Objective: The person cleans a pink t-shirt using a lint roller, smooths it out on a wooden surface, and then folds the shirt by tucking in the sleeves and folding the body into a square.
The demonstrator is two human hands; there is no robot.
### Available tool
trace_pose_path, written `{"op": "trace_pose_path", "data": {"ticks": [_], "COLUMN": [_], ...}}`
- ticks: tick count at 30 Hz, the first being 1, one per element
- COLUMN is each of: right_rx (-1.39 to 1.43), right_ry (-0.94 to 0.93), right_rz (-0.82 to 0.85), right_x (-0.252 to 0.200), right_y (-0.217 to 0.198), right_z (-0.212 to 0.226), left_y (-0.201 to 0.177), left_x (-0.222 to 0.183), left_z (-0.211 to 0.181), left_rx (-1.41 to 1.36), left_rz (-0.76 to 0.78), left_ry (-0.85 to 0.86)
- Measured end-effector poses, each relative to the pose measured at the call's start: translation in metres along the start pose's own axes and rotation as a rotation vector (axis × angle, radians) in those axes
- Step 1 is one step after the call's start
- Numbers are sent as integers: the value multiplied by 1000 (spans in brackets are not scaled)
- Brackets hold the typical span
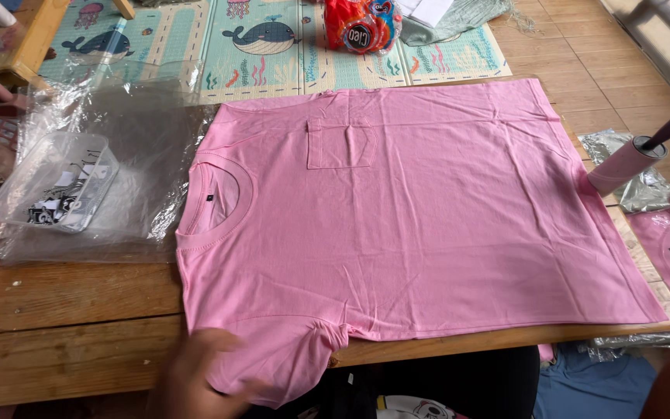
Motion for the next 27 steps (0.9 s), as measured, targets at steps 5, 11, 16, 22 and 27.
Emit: {"op": "trace_pose_path", "data": {"ticks": [5,11,16,22,27], "right_rx": [1051,220,-225,-211,-482], "right_ry": [-14,-166,2,-116,-106], "right_rz": [181,96,51,106,61], "right_x": [49,-24,-115,-98,-32], "right_y": [140,187,232,178,227], "right_z": [129,125,130,43,119], "left_y": [74,48,30,31,18], "left_x": [-17,9,37,47,70], "left_z": [-74,-78,-92,-87,-35], "left_rx": [212,-265,-672,-673,-78], "left_rz": [282,320,528,678,270], "left_ry": [617,517,175,142,313]}}
Point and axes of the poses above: each hand's wrist, its own x-axis towards the middle knuckle, its own y-axis out of the palm, z = x × y, the point moved 6 cm from there along x, towards the middle knuckle
